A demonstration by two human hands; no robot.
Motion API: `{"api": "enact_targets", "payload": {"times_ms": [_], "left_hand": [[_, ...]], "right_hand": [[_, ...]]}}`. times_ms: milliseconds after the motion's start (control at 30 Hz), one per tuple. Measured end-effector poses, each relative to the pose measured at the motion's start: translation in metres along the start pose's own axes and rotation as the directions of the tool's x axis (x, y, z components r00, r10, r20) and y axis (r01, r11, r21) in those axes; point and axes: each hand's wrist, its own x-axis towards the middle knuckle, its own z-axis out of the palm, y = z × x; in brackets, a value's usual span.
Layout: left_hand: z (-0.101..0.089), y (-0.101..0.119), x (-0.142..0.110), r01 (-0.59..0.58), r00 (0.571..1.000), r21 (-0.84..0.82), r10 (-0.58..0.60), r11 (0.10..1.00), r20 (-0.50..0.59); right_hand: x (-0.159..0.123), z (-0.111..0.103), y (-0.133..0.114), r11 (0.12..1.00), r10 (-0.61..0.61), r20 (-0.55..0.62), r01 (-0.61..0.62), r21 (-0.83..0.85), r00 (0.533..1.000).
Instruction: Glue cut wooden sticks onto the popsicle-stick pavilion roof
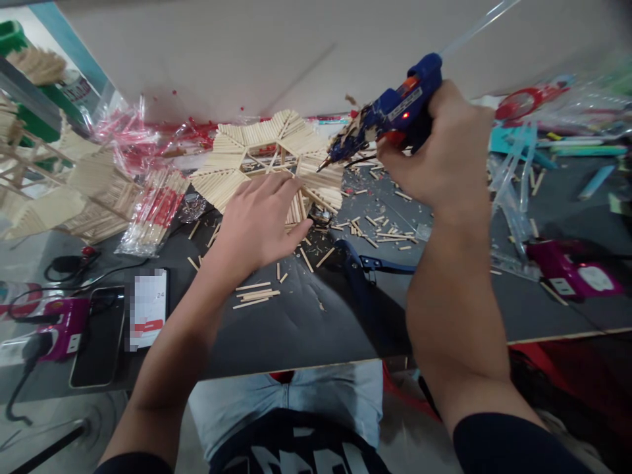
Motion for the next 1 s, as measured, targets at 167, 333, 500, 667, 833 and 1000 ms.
{"api": "enact_targets", "payload": {"times_ms": [167, 333, 500, 667, 833, 1000], "left_hand": [[-0.001, -0.003, -0.001, -0.023, 1.0, -0.002, 0.023, 1.0, 0.014], [-0.004, -0.006, -0.002, 0.008, 0.999, -0.015, -0.007, 1.0, 0.037], [-0.005, -0.006, -0.001, -0.018, 0.999, -0.014, 0.019, 1.0, 0.037], [-0.006, -0.005, -0.002, -0.036, 0.999, 0.003, 0.036, 0.999, 0.038], [-0.006, -0.005, -0.003, -0.032, 0.999, 0.007, 0.032, 0.999, 0.042], [-0.005, -0.006, -0.002, -0.052, 0.998, -0.004, 0.052, 0.999, 0.031]], "right_hand": [[0.001, 0.002, 0.002, 1.0, 0.016, 0.004, -0.016, 0.007, 1.0], [0.0, 0.002, 0.005, 1.0, 0.017, 0.032, -0.016, -0.01, 0.999], [-0.001, 0.0, 0.004, 0.999, 0.029, 0.024, -0.03, 0.021, 0.999], [0.0, 0.002, 0.008, 1.0, 0.016, 0.035, -0.016, 0.01, 0.999], [0.0, 0.004, 0.011, 1.0, 0.021, 0.031, -0.021, -0.005, 0.999], [0.0, 0.001, 0.009, 1.0, 0.026, 0.051, -0.026, 0.0, 0.998]]}}
